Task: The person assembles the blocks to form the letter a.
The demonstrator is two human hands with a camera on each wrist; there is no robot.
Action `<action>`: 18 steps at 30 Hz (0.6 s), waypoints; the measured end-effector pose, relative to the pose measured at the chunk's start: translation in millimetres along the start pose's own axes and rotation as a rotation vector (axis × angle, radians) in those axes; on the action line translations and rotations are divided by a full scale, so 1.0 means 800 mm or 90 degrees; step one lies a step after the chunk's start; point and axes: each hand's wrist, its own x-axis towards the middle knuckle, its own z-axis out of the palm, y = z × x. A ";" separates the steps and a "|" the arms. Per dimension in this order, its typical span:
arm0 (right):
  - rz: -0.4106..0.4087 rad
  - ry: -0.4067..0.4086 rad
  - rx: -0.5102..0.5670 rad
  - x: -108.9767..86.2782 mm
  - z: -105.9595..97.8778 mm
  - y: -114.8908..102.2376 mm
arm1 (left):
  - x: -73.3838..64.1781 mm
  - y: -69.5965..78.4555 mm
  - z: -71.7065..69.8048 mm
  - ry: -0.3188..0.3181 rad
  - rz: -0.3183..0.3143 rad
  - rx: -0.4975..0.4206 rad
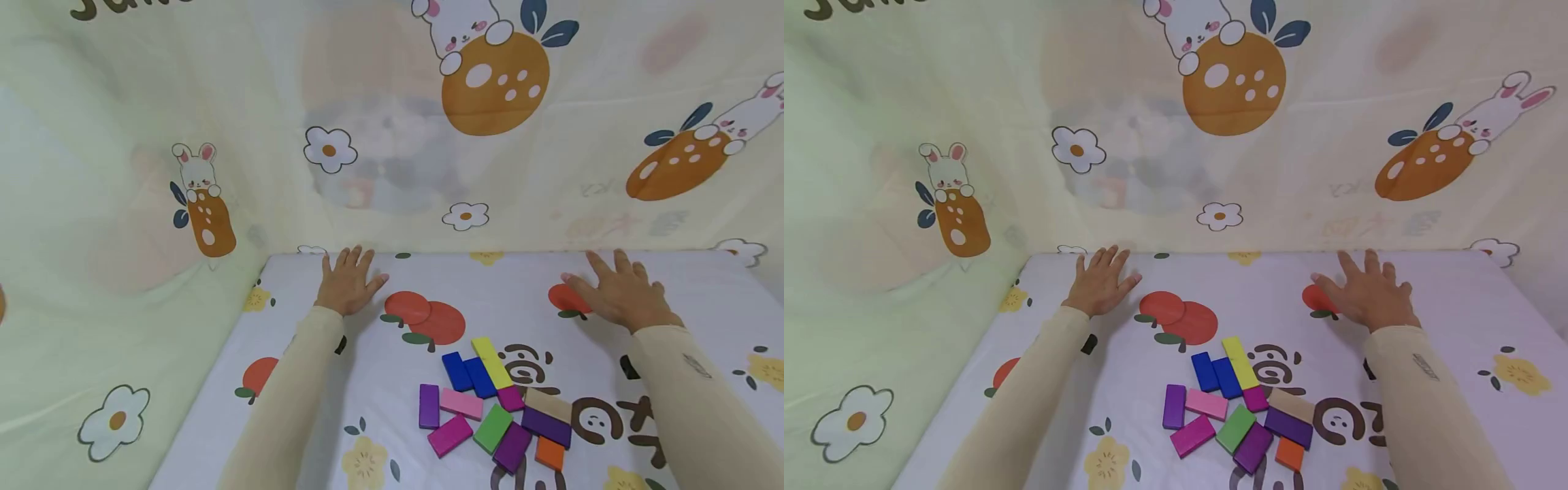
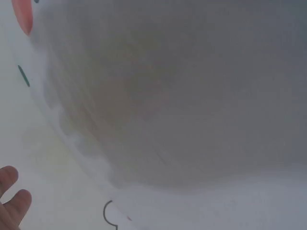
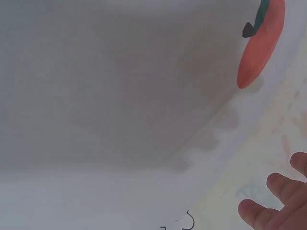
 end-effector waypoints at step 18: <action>-0.208 -0.050 0.049 -0.030 0.022 -0.091 | -0.045 0.092 -0.009 -0.136 0.239 -0.164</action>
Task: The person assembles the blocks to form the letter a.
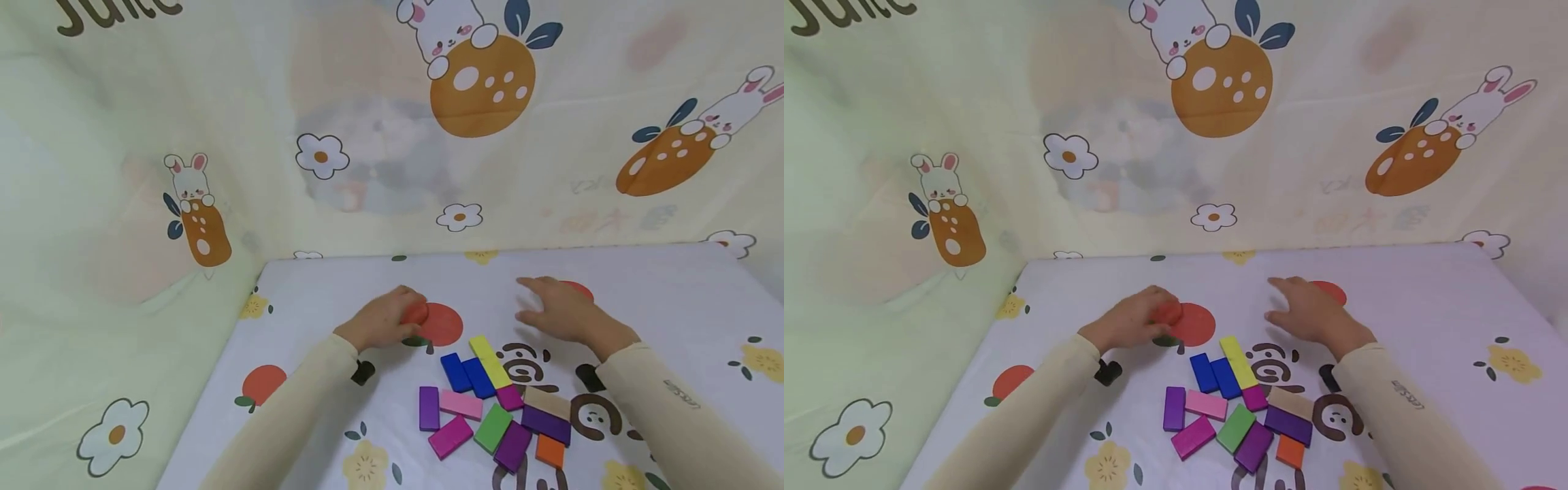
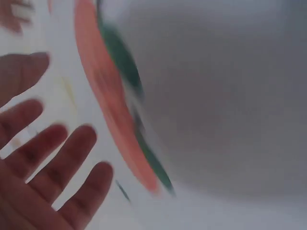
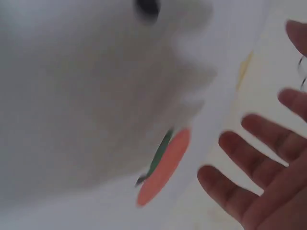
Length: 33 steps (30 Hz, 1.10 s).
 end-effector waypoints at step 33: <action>-0.153 -0.146 0.007 -0.023 0.058 -0.094 | -0.016 0.046 0.042 -0.050 0.086 0.123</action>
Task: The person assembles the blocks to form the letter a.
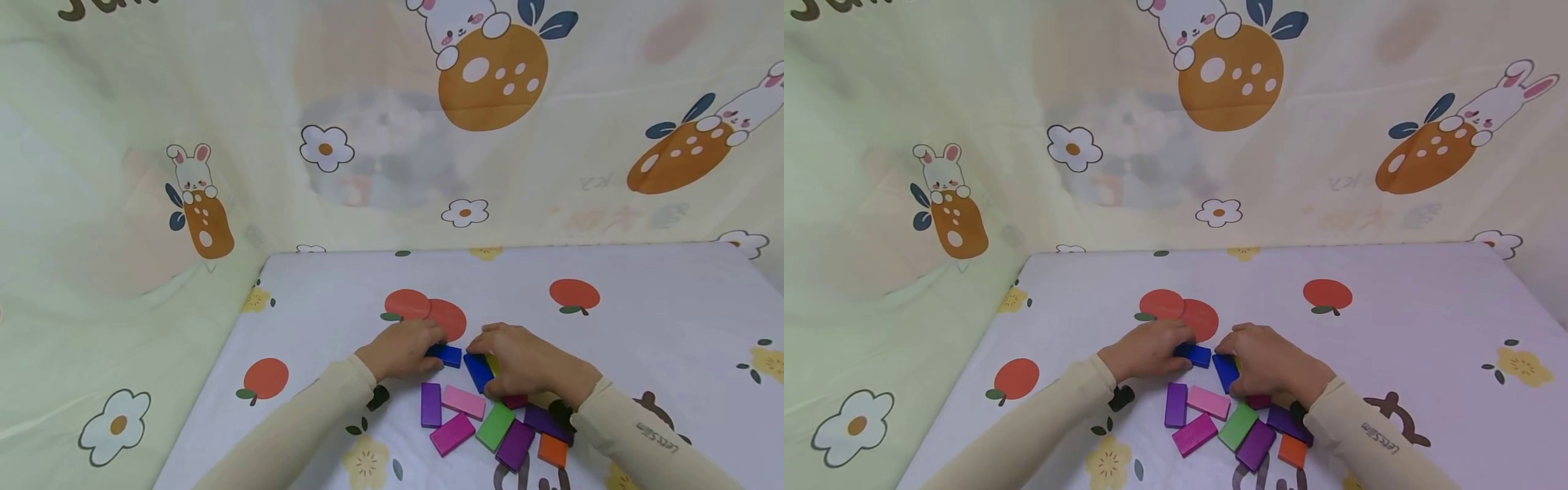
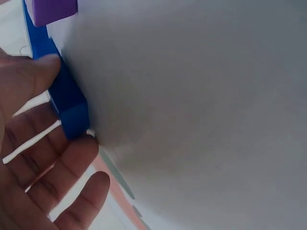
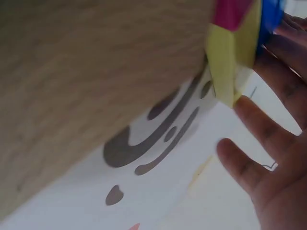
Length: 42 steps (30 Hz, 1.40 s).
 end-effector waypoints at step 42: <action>0.261 0.029 0.028 0.056 -0.034 0.043 | 0.060 -0.015 -0.002 0.041 -0.181 -0.082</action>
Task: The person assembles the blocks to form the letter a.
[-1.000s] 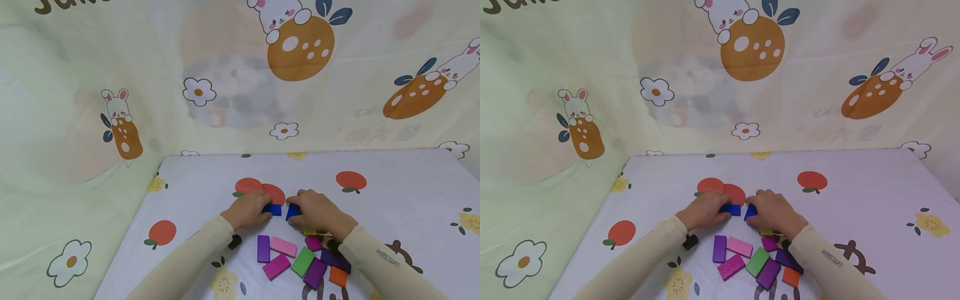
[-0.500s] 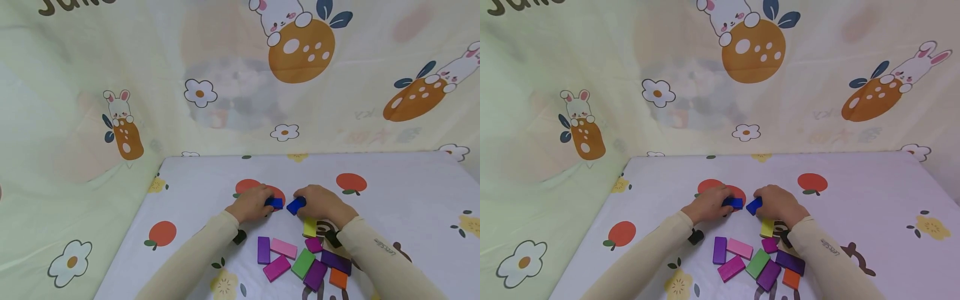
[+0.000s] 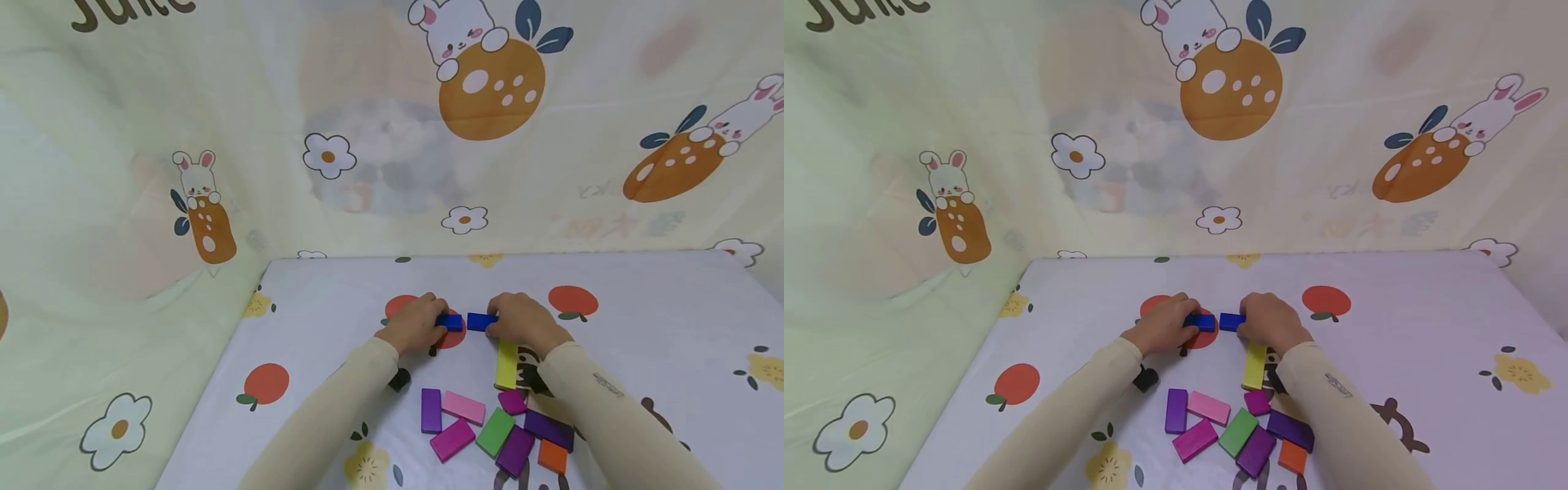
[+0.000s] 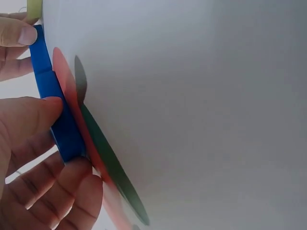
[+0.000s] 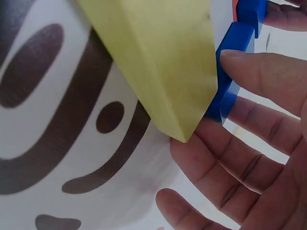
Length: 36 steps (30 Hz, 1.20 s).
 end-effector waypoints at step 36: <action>0.072 0.034 0.067 0.037 -0.011 0.010 | 0.048 0.017 0.005 0.036 -0.145 -0.113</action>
